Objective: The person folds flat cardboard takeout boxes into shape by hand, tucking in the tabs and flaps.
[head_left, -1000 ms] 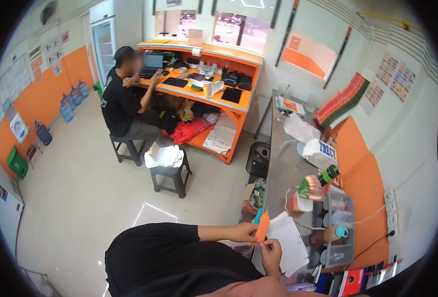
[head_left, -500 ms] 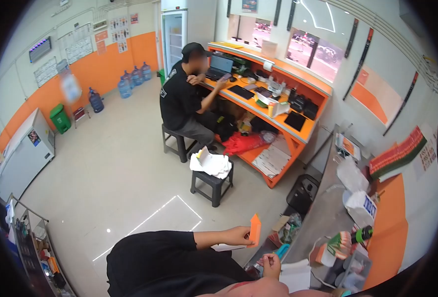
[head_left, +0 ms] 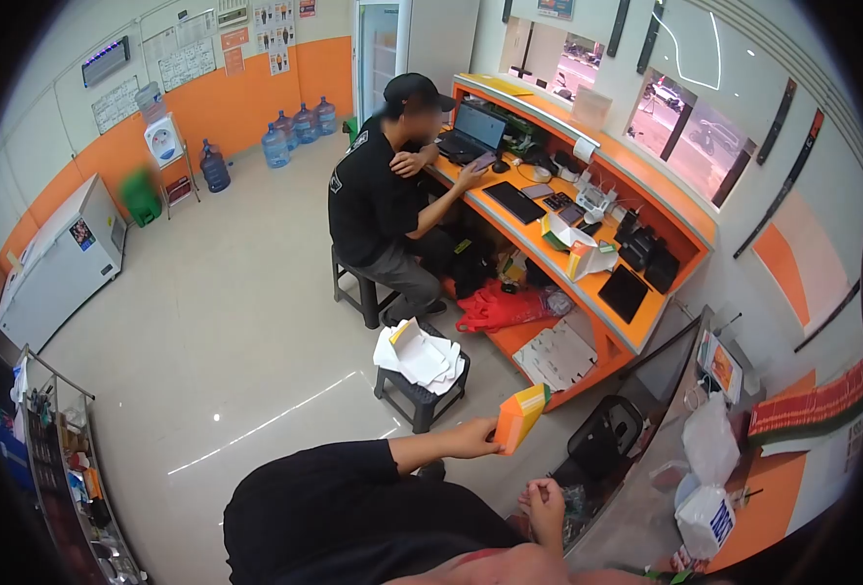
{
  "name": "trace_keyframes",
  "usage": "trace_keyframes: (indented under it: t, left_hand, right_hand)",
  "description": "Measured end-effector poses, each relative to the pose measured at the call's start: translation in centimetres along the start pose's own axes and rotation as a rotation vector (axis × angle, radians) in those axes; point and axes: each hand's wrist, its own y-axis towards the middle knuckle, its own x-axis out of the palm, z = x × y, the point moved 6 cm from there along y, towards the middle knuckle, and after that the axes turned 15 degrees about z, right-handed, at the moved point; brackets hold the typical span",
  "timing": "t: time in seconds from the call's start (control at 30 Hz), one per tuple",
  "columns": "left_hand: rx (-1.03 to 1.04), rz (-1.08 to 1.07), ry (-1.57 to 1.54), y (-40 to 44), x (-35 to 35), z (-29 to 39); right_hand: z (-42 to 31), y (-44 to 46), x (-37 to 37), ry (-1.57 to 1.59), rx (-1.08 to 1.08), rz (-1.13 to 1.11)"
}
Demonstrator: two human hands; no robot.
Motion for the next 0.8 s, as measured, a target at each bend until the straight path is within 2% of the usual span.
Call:
trace_keyframes:
  t: [0.07, 0.13, 0.2, 0.33, 0.4, 0.53, 0.57, 0.6, 0.67, 0.7, 0.73, 0.8]
  left_hand:
    - [0.005, -0.076, 0.189, 3.0, -0.7, 0.6]
    - [0.040, -0.122, 0.217, 5.5, -0.7, 0.0]
    - [0.075, -0.167, 0.245, 7.3, -0.3, -0.1]
    - [0.096, -0.274, 0.076, 7.8, 2.0, 1.0]
    - [0.148, -0.377, 0.011, 7.8, 3.6, 1.6]
    - [0.090, -0.289, 0.022, 10.0, 2.3, 2.0]
    - [0.025, -0.210, -0.070, 10.7, 1.6, 1.8]
    - [0.029, -0.207, -0.066, 11.1, 1.0, 2.4]
    - [0.077, -0.054, -0.054, 11.8, -1.5, 4.2]
    - [0.029, -0.178, 0.004, 11.8, -1.6, 3.9]
    - [0.031, -0.181, 0.004, 11.7, -1.7, 3.7]
    - [0.002, -0.428, -0.304, 10.8, -0.6, 3.7]
  right_hand:
    - [-2.3, 3.7, 1.3, 0.086, -0.165, 0.006]
    - [-4.5, 6.3, 2.8, 0.105, -0.160, 0.042]
    - [-6.8, 8.0, 3.8, 0.054, -0.303, 0.199]
    - [-9.3, 9.4, 6.5, 0.032, -0.357, 0.081]
    - [-9.5, 10.6, 7.4, -0.162, -0.480, 0.036]
    - [-10.2, 13.2, 8.6, -0.147, -0.446, -0.075]
    - [-10.9, 13.6, 8.9, -0.147, -0.449, -0.078]
    - [-12.1, 13.6, 9.4, -0.159, -0.461, -0.090]
    - [-12.8, 13.7, 9.7, -0.172, -0.471, -0.098]
    - [-12.9, 13.6, 10.1, -0.178, -0.536, -0.141]
    - [-12.9, 13.7, 10.3, -0.185, -0.602, -0.184]
    - [-10.9, 14.9, 10.1, -0.143, -0.519, -0.203]
